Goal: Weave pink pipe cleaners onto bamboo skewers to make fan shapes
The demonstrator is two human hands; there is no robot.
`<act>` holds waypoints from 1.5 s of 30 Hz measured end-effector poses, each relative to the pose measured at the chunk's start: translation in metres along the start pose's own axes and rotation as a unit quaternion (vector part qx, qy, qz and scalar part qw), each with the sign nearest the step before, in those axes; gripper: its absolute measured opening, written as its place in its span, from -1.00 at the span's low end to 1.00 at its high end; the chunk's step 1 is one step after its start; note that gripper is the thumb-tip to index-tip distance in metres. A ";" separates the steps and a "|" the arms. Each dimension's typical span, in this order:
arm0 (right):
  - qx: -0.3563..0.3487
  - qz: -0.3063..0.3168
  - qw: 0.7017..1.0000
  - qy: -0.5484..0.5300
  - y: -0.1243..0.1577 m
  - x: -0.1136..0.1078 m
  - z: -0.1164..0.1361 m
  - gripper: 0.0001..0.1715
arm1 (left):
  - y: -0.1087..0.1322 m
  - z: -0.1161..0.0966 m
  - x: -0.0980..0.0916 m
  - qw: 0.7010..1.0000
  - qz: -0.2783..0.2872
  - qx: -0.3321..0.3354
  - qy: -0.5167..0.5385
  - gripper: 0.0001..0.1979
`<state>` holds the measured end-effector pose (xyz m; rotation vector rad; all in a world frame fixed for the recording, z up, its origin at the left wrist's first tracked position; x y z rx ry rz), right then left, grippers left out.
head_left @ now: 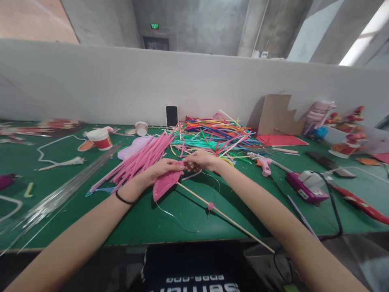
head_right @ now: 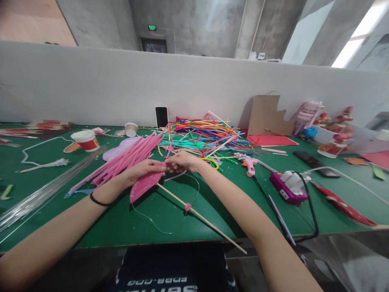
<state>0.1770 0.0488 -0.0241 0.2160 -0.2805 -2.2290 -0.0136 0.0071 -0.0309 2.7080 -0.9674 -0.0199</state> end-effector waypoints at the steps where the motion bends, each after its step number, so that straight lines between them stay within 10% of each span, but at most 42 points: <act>1: -0.009 0.001 1.000 0.005 0.000 0.000 -0.001 -0.77 | 0.000 0.000 0.000 1.000 -0.001 -0.002 -0.002 -0.71; 45: -0.099 -0.040 0.987 0.123 0.005 -0.002 -0.005 -0.65 | -0.001 0.001 -0.006 1.000 0.016 0.012 0.016 -0.64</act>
Point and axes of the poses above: each hand's wrist, its own y-axis away from the middle knuckle, its own x-axis out of the palm, z = x × y, the point moved 1 cm from there along -y, towards the middle knuckle, and after that the axes turned 15 degrees about z, right-handed, at the moved point
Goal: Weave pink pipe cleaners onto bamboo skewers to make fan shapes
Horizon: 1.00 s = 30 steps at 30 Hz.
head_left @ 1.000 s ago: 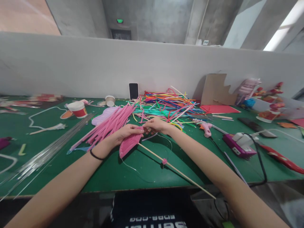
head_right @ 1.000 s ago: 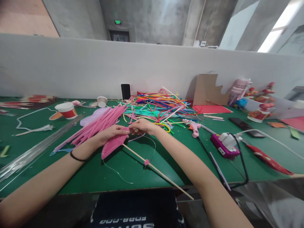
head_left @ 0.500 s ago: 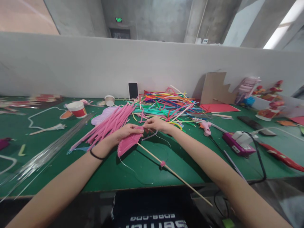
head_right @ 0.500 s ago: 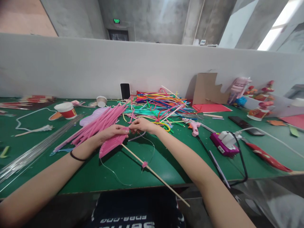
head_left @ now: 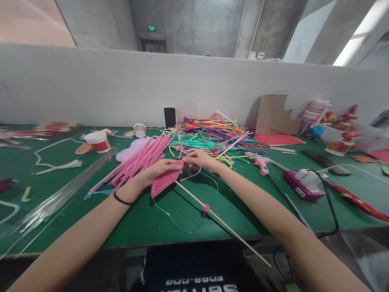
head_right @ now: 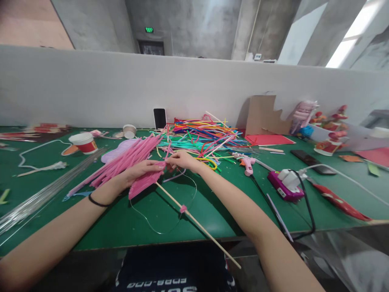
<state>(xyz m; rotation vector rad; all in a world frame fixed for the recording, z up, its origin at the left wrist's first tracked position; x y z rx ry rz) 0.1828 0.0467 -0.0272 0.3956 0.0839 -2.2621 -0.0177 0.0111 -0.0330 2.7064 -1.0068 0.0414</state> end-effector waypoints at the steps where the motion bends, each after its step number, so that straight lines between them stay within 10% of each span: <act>1: -0.008 0.000 1.000 0.010 0.000 0.000 0.000 -0.65 | 0.000 0.000 0.000 1.000 0.006 0.001 0.000 -0.63; 30: 0.002 0.019 1.000 0.024 0.001 0.003 -0.003 -0.58 | 0.003 -0.001 0.007 0.999 0.034 -0.009 -0.031 -0.56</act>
Point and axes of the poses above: each hand's wrist, its own y-axis away from the middle knuckle, its own x-axis out of the palm, z = x × y, the point moved 1 cm from there along -y, towards the middle knuckle, and after that the axes turned 15 degrees about z, right-handed, at the moved point
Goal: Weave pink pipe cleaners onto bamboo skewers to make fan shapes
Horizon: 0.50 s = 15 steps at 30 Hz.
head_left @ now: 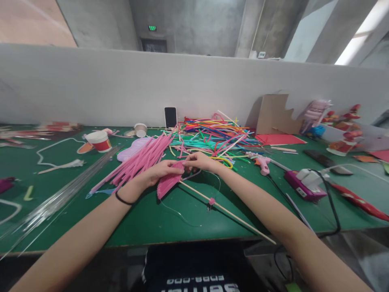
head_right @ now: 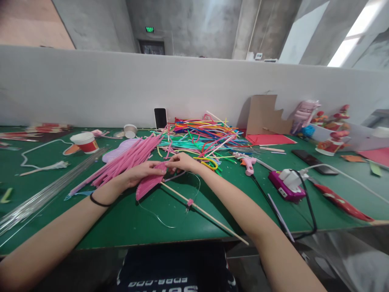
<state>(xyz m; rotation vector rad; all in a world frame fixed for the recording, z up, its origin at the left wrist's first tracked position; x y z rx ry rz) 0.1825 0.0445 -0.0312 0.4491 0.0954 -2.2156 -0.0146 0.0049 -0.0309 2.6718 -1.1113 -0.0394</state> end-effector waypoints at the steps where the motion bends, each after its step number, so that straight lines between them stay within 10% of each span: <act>1: 0.006 0.003 1.000 -0.002 0.001 0.000 -0.001 -0.59 | 0.000 0.000 0.000 1.000 0.005 0.000 -0.001 -0.54; 15: 0.011 0.032 0.998 -0.056 -0.003 -0.001 -0.009 -0.65 | 0.003 -0.002 -0.002 1.000 0.015 -0.012 -0.013 -0.64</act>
Point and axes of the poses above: each hand's wrist, its own y-axis away from the middle knuckle, its own x-axis out of the palm, z = x × y, the point moved 1 cm from there along -y, towards the middle knuckle, and after that the axes turned 15 degrees about z, right-handed, at the moved point
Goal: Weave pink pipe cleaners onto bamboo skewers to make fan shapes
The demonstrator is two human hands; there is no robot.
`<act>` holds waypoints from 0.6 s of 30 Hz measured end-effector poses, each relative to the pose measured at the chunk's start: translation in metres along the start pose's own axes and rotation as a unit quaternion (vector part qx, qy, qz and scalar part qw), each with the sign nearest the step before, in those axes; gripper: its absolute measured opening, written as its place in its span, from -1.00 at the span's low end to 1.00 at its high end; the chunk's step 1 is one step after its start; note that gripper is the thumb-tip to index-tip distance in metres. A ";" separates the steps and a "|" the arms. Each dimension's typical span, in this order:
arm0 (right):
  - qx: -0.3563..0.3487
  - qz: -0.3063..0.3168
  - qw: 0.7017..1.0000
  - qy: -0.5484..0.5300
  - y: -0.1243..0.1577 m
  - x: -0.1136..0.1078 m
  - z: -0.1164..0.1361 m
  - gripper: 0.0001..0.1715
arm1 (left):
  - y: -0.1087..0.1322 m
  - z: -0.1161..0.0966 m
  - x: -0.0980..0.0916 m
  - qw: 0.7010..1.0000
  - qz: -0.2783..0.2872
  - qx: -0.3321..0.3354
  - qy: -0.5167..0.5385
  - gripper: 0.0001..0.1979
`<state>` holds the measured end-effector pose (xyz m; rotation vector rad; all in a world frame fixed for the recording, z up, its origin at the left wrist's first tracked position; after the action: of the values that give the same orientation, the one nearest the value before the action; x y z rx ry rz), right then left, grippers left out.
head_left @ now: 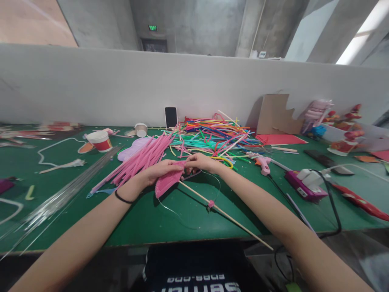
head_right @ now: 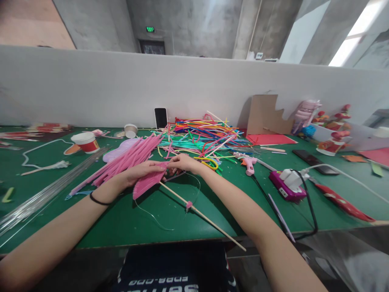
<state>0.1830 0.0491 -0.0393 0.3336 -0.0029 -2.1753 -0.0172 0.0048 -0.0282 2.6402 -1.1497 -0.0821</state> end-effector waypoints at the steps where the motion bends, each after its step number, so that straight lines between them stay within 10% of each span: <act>1: 0.000 0.000 1.000 -0.004 0.000 0.000 0.000 -0.64 | 0.000 0.000 0.000 1.000 -0.001 0.001 -0.001 -0.65; 11: -0.005 -0.033 0.989 0.145 0.024 -0.008 0.028 -0.67 | 0.002 -0.002 0.000 0.999 -0.008 0.007 0.033 -0.67; 18: 0.079 -0.245 0.876 0.407 0.075 -0.047 0.023 -0.77 | 0.002 -0.008 -0.005 0.988 -0.117 0.073 0.064 -0.68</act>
<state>0.2634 0.0401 0.0035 1.4583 0.4165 -2.3511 -0.0210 0.0090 -0.0201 2.8511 -0.8315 0.1324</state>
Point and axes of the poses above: each hand's wrist, its own y-axis away from the middle knuckle, its own x-axis out of the palm, z = x × y, the point moved 1 cm from there along -y, towards the middle knuckle, and after that the axes turned 15 degrees about z, right-handed, at the moved point
